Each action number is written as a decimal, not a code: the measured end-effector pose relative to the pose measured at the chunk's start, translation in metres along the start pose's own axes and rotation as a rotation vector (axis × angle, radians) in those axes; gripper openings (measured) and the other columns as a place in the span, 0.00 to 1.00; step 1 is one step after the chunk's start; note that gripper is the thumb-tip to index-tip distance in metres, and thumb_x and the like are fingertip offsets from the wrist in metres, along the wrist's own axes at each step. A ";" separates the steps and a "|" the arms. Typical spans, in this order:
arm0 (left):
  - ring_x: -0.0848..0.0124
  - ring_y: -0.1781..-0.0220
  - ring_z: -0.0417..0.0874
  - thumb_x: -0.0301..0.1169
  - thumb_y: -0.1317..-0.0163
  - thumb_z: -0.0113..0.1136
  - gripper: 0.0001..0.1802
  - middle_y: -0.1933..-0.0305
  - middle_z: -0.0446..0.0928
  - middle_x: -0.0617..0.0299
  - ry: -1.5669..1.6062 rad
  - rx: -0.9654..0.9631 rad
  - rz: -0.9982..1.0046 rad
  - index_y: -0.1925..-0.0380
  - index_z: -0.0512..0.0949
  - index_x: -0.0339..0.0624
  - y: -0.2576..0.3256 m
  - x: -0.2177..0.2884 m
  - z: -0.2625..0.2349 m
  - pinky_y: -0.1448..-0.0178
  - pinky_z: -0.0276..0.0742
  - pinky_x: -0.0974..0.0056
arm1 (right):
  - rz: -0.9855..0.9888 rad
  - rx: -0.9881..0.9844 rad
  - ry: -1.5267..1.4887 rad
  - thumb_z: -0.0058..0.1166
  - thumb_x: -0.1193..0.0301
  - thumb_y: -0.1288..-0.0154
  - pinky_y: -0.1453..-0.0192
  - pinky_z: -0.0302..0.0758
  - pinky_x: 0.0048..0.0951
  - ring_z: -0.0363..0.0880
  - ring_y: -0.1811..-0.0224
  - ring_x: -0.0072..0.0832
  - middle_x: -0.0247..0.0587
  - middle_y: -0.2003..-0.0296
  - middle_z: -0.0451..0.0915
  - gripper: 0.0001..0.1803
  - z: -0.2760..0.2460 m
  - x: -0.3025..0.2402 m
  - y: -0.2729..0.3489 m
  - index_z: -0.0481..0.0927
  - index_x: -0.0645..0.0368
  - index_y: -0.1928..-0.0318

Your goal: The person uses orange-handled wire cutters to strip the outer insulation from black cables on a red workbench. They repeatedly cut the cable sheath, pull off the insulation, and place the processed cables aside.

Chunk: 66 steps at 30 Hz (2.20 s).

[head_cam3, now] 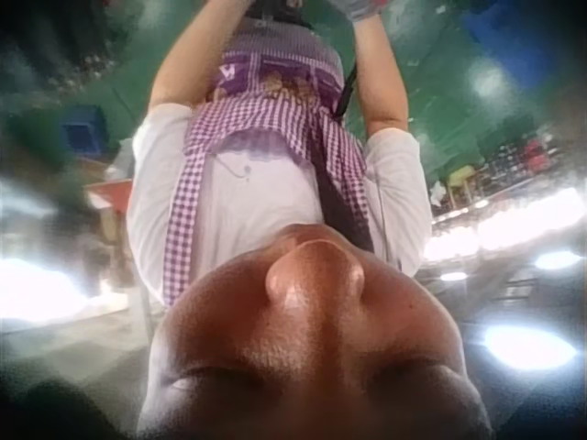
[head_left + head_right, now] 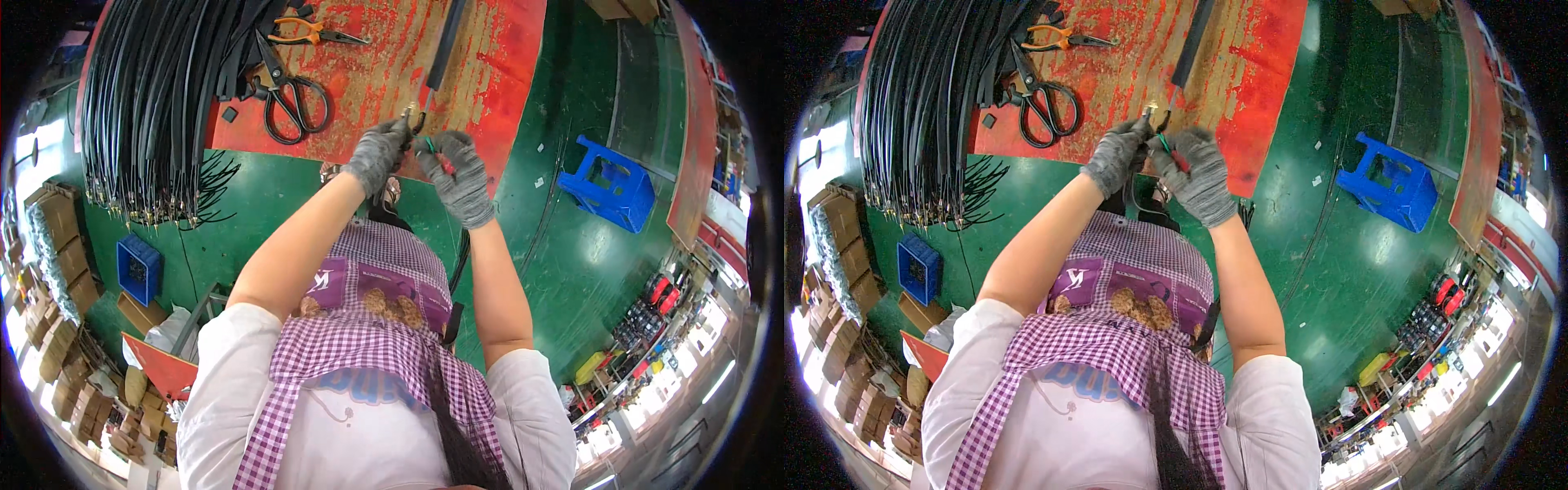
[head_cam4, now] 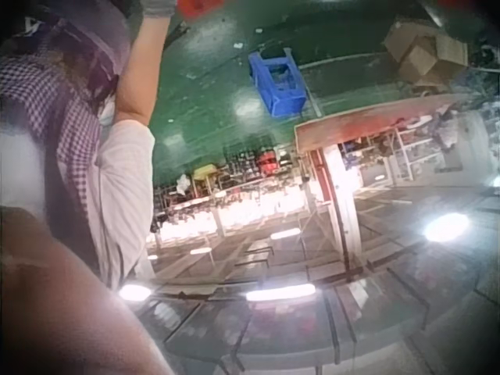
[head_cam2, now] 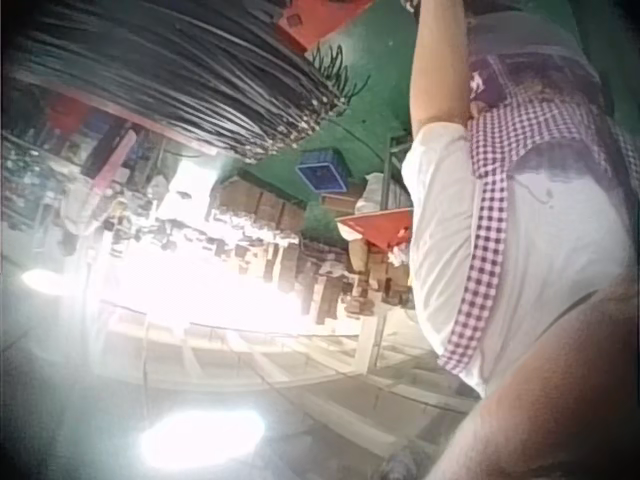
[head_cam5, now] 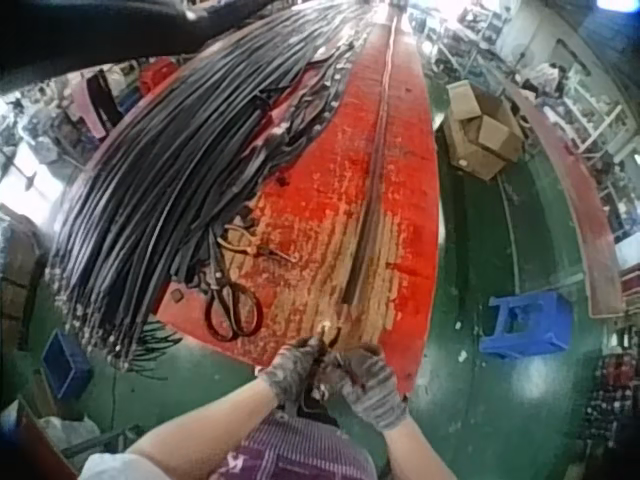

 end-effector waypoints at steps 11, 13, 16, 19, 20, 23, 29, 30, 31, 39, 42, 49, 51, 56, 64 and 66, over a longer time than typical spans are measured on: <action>0.79 0.84 0.62 0.36 0.41 0.44 0.10 0.80 0.64 0.69 -0.342 -0.253 0.237 0.68 0.69 0.42 0.006 -0.008 -0.060 0.81 0.60 0.75 | 0.312 -0.001 -1.013 0.37 0.58 0.39 0.71 0.64 0.22 0.66 0.80 0.20 0.31 0.85 0.68 0.22 -0.004 0.000 -0.037 0.73 0.68 0.63; 0.80 0.83 0.63 0.37 0.41 0.44 0.11 0.81 0.63 0.70 -0.419 -0.259 0.166 0.69 0.68 0.41 0.034 -0.009 -0.086 0.80 0.60 0.76 | 0.236 -0.087 -1.023 0.36 0.58 0.39 0.64 0.65 0.23 0.70 0.75 0.24 0.36 0.80 0.73 0.24 -0.001 0.006 -0.045 0.70 0.70 0.60; 0.80 0.84 0.62 0.37 0.41 0.44 0.11 0.83 0.63 0.69 -0.315 -0.196 -0.045 0.71 0.68 0.41 0.075 -0.016 -0.118 0.82 0.59 0.76 | 0.195 -0.137 -0.900 0.38 0.63 0.39 0.58 0.69 0.25 0.74 0.65 0.26 0.42 0.67 0.76 0.21 0.010 -0.004 -0.054 0.67 0.66 0.52; 0.80 0.87 0.58 0.37 0.41 0.44 0.10 0.83 0.62 0.69 0.024 -0.211 -0.229 0.72 0.68 0.42 0.093 -0.033 -0.142 0.84 0.54 0.76 | 0.441 -0.228 -0.898 0.39 0.67 0.40 0.62 0.71 0.22 0.75 0.66 0.23 0.40 0.64 0.76 0.19 0.022 0.013 -0.063 0.65 0.60 0.49; 0.81 0.88 0.55 0.37 0.42 0.45 0.10 0.84 0.61 0.70 0.044 -0.189 -0.231 0.72 0.68 0.42 0.095 -0.036 -0.146 0.85 0.51 0.76 | 0.436 -0.231 -0.815 0.44 0.70 0.42 0.68 0.73 0.19 0.76 0.70 0.21 0.38 0.64 0.76 0.18 0.025 0.015 -0.068 0.67 0.57 0.50; 0.83 0.88 0.54 0.39 0.41 0.43 0.12 0.86 0.60 0.71 0.080 -0.215 -0.254 0.74 0.68 0.42 0.102 -0.035 -0.147 0.85 0.50 0.77 | 0.501 -0.278 -0.602 0.48 0.71 0.45 0.72 0.73 0.19 0.76 0.72 0.21 0.36 0.65 0.77 0.17 0.043 0.030 -0.079 0.70 0.58 0.53; 0.81 0.87 0.55 0.38 0.41 0.44 0.11 0.85 0.60 0.70 0.086 -0.259 -0.282 0.72 0.68 0.43 0.094 -0.025 -0.138 0.85 0.49 0.76 | 0.607 -0.470 -0.733 0.54 0.69 0.50 0.70 0.73 0.21 0.75 0.71 0.20 0.35 0.68 0.77 0.16 0.072 0.040 -0.092 0.74 0.60 0.60; 0.81 0.87 0.54 0.39 0.41 0.43 0.12 0.86 0.59 0.70 0.067 -0.263 -0.236 0.73 0.67 0.43 0.093 -0.019 -0.134 0.85 0.49 0.76 | 0.624 -0.534 -0.740 0.55 0.68 0.51 0.69 0.73 0.22 0.75 0.70 0.20 0.35 0.69 0.77 0.16 0.075 0.038 -0.092 0.74 0.60 0.60; 0.81 0.88 0.54 0.39 0.41 0.43 0.12 0.86 0.58 0.70 0.084 -0.307 -0.236 0.73 0.67 0.43 0.091 -0.014 -0.130 0.85 0.49 0.76 | 0.526 -0.624 -0.701 0.56 0.68 0.52 0.68 0.73 0.22 0.75 0.70 0.20 0.35 0.69 0.77 0.16 0.077 0.032 -0.091 0.75 0.60 0.61; 0.83 0.87 0.55 0.38 0.41 0.44 0.09 0.85 0.58 0.73 0.025 -0.509 -0.207 0.67 0.68 0.45 0.035 0.018 -0.094 0.85 0.48 0.77 | 0.395 -0.958 -0.490 0.61 0.71 0.57 0.60 0.69 0.21 0.71 0.67 0.17 0.29 0.71 0.77 0.15 0.082 -0.005 -0.078 0.76 0.58 0.65; 0.83 0.84 0.60 0.34 0.42 0.46 0.14 0.82 0.63 0.72 -0.119 -0.477 -0.180 0.57 0.68 0.44 0.026 0.027 -0.080 0.83 0.55 0.77 | 0.444 -0.823 -0.611 0.60 0.74 0.57 0.59 0.69 0.20 0.71 0.67 0.16 0.29 0.72 0.76 0.13 0.070 0.010 -0.074 0.76 0.58 0.66; 0.85 0.75 0.66 0.28 0.43 0.45 0.12 0.76 0.67 0.72 -0.284 -0.543 0.139 0.58 0.70 0.38 0.023 0.024 -0.058 0.72 0.65 0.79 | 0.431 -0.563 -0.655 0.58 0.76 0.57 0.60 0.70 0.21 0.70 0.67 0.16 0.29 0.71 0.75 0.14 0.036 -0.003 -0.048 0.74 0.60 0.65; 0.84 0.73 0.65 0.29 0.42 0.45 0.13 0.75 0.67 0.71 -0.292 -0.557 0.150 0.58 0.70 0.36 0.033 0.022 -0.052 0.67 0.65 0.78 | 0.434 -0.534 -0.615 0.57 0.76 0.56 0.61 0.69 0.21 0.70 0.68 0.16 0.29 0.71 0.75 0.13 0.026 -0.012 -0.037 0.74 0.60 0.65; 0.84 0.76 0.66 0.31 0.42 0.45 0.15 0.76 0.67 0.73 -0.567 -0.583 0.224 0.55 0.69 0.38 0.072 0.038 -0.038 0.72 0.65 0.77 | 0.400 -0.431 -0.451 0.55 0.73 0.53 0.66 0.69 0.23 0.70 0.72 0.18 0.33 0.76 0.74 0.10 0.000 -0.044 -0.016 0.74 0.61 0.68; 0.83 0.77 0.65 0.33 0.41 0.44 0.14 0.79 0.65 0.72 -0.762 -0.651 0.381 0.57 0.69 0.39 0.112 0.023 -0.013 0.72 0.65 0.75 | 0.474 -0.284 -0.383 0.52 0.77 0.53 0.66 0.70 0.23 0.72 0.71 0.18 0.33 0.76 0.75 0.08 -0.027 -0.058 0.040 0.73 0.62 0.68; 0.82 0.74 0.66 0.32 0.41 0.43 0.14 0.77 0.67 0.69 -0.758 -0.690 0.510 0.57 0.69 0.39 0.113 0.000 -0.006 0.68 0.66 0.74 | 0.489 -0.258 -0.508 0.53 0.77 0.53 0.62 0.70 0.24 0.72 0.66 0.19 0.33 0.71 0.75 0.12 -0.032 -0.056 0.062 0.72 0.61 0.64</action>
Point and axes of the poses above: each hand's wrist, its own y-axis away from the middle knuckle, its own z-axis out of the palm, x = y × z, the point moved 3 cm from there along -y, towards the middle knuckle
